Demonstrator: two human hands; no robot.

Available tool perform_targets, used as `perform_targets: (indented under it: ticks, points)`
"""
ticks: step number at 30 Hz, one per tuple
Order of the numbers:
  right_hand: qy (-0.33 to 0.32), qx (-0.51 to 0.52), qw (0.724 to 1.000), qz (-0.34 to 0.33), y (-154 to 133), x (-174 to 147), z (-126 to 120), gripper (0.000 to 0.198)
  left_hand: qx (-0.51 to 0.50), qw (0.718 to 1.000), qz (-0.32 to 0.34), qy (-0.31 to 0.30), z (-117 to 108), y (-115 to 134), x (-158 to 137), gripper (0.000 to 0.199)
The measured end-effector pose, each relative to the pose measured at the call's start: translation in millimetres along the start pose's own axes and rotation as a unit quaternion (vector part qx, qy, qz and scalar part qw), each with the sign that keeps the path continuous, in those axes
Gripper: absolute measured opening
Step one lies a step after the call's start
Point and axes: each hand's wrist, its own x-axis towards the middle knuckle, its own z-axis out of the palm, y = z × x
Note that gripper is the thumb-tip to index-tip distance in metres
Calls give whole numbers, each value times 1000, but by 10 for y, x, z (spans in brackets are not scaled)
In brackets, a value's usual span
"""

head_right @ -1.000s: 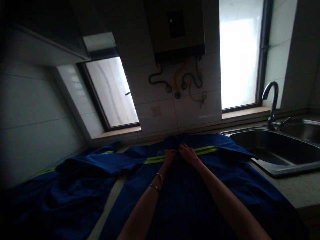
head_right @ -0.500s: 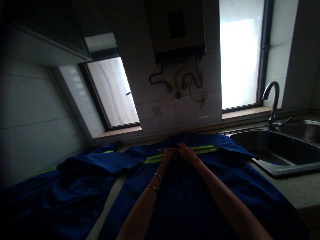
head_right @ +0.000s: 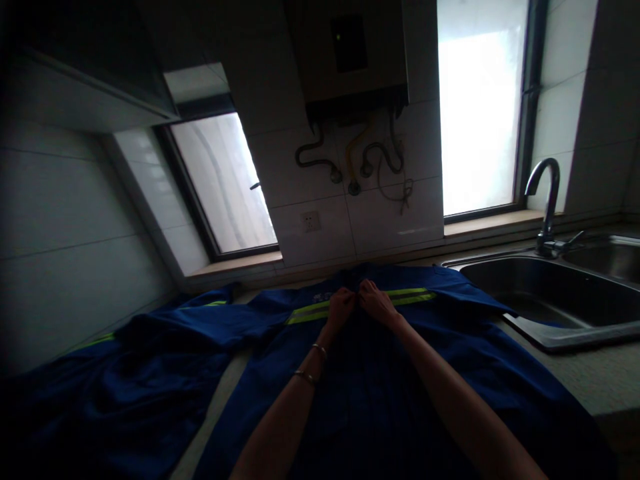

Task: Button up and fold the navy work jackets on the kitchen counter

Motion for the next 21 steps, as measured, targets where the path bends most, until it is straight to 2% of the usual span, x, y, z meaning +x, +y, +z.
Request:
perform_targets:
  ticks: [9, 21]
  points:
    - [28, 1, 999, 20, 18, -44, 54, 24, 58, 997, 50, -34, -93, 114, -7, 19]
    - [18, -45, 997, 62, -91, -52, 87, 22, 81, 996, -41, -7, 48, 209, -32, 22]
